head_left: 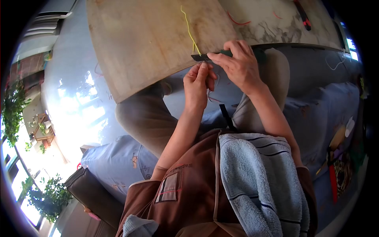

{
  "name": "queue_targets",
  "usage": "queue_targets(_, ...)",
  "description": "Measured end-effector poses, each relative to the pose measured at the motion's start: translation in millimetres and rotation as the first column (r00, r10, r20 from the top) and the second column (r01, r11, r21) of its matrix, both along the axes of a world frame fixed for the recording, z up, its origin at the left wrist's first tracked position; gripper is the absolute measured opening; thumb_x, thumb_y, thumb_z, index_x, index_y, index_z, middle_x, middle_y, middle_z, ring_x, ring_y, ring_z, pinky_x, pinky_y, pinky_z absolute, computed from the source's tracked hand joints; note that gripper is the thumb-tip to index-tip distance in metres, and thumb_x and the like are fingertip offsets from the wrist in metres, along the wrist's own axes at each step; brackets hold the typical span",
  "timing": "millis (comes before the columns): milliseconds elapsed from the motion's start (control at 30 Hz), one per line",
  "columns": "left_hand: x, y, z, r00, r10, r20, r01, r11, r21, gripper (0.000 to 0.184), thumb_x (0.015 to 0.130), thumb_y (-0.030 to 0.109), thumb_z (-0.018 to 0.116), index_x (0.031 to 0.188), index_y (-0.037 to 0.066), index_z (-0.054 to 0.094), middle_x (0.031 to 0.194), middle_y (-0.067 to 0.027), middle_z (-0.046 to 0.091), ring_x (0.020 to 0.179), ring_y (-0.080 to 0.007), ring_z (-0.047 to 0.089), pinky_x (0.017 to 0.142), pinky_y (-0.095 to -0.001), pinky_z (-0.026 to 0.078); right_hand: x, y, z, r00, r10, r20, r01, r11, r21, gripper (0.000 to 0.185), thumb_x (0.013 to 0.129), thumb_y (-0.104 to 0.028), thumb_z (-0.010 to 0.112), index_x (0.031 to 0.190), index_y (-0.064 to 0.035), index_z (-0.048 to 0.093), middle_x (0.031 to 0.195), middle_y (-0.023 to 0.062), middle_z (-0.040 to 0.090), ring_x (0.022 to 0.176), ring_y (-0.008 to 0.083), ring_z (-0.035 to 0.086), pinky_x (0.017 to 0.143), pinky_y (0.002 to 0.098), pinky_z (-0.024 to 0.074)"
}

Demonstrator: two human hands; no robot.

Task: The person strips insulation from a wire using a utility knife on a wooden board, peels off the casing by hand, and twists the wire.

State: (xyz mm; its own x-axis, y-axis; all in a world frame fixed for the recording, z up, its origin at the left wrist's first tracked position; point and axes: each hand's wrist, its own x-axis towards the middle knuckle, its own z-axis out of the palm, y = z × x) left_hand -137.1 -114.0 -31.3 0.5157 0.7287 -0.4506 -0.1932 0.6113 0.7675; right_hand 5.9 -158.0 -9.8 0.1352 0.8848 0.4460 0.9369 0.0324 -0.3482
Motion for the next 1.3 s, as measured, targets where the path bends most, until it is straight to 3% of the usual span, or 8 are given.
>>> queue_targets(167,0.6,0.4,0.7,1.0,0.003,0.024,-0.002,1.0,-0.016,0.021,0.092,0.02,0.049,0.089,0.002,0.058,0.065,-0.0051,0.057,0.043,-0.0074,0.042,0.04,-0.02,0.033,0.7,7.9,-3.8,1.0,-0.003,0.016,0.003,1.0,0.028,0.022,0.068,-0.016,0.062,0.088,-0.0218,0.067,0.084,0.0026,0.049,0.084,0.0223,0.049,0.072,0.0326,0.0419)
queue_targets(267,1.2,0.9,1.1,0.999,0.001,0.032,-0.001,1.0,-0.022,0.021,0.092,0.02,0.049,0.089,0.001,0.058,0.065,-0.0052,0.057,0.042,-0.0074,0.042,0.04,-0.0201,0.033,2.0,17.0,-2.8,1.0,0.003,-0.007,-0.003,1.0,0.03,0.03,0.067,-0.007,0.066,0.093,-0.0215,0.068,0.086,0.0037,0.049,0.084,0.0216,0.049,0.072,0.033,0.0434)
queue_targets(600,3.7,1.6,-2.0,0.996,0.033,0.078,-0.029,0.998,-0.057,0.022,0.092,0.021,0.049,0.087,0.001,0.057,0.065,-0.007,0.058,0.043,-0.0092,0.045,0.04,-0.0211,0.036,10.8,38.4,-10.0,0.999,0.048,0.006,-0.048,0.996,0.07,0.029,0.067,-0.009,0.066,0.092,-0.024,0.068,0.084,0.002,0.048,0.083,0.0206,0.049,0.073,0.0324,0.0431)
queue_targets(733,-5.3,-20.1,13.8,0.995,-0.096,0.038,0.101,0.985,-0.138,0.021,0.092,0.022,0.049,0.098,0.002,0.055,0.07,-0.0051,0.061,0.052,-0.0097,0.052,0.047,-0.021,0.04,6.5,12.5,2.3,0.996,0.09,0.024,-0.09,0.996,-0.019,0.024,0.068,-0.013,0.06,0.089,-0.0223,0.067,0.085,0.0033,0.05,0.086,0.0234,0.048,0.076,0.033,0.0427)
queue_targets(833,-4.3,-23.0,18.5,0.99,-0.116,-0.083,0.115,0.993,-0.009,0.023,0.092,0.021,0.049,0.102,0.002,0.055,0.076,-0.0038,0.062,0.057,-0.008,0.052,0.049,-0.0189,0.039,2.9,-0.2,-2.0,0.997,0.071,0.0,-0.071,0.997,-0.033,0.025,0.067,-0.013,0.062,0.09,-0.021,0.067,0.086,0.0039,0.05,0.087,0.0235,0.048,0.076,0.0327,0.0429)
queue_targets(867,-5.5,-17.3,10.1,0.979,-0.154,-0.136,0.175,0.973,0.154,0.023,0.093,0.019,0.048,0.106,0.002,0.054,0.083,-0.0037,0.063,0.057,-0.005,0.048,0.048,-0.0173,0.035,1.6,-0.2,0.5,0.998,0.067,-0.008,-0.068,0.998,-0.014,0.024,0.068,-0.012,0.062,0.089,-0.0197,0.068,0.086,0.0043,0.05,0.087,0.0236,0.048,0.076,0.0325,0.043)
queue_targets(1000,0.1,2.8,14.0,0.993,-0.12,0.002,0.12,0.993,0.0,0.019,0.094,0.018,0.045,0.097,0.002,0.055,0.075,-0.0033,0.057,0.049,-0.0024,0.034,0.041,-0.0167,0.025,1.4,5.3,3.3,0.996,0.089,-0.026,-0.089,0.996,-0.005,0.028,0.069,-0.009,0.065,0.094,-0.022,0.068,0.086,0.0045,0.049,0.083,0.0224,0.049,0.072,0.0333,0.0437)
queue_targets(1300,0.9,4.5,10.1,0.997,-0.075,0.03,0.078,0.991,-0.105,0.019,0.094,0.02,0.044,0.086,0.005,0.053,0.065,-0.0011,0.05,0.043,-0.0022,0.031,0.038,-0.0179,0.022,6.1,-5.5,4.4,0.999,0.036,0.029,-0.035,0.999,-0.039,0.023,0.07,-0.012,0.062,0.09,-0.0194,0.067,0.088,0.0043,0.05,0.087,0.023,0.049,0.076,0.0332,0.0427)
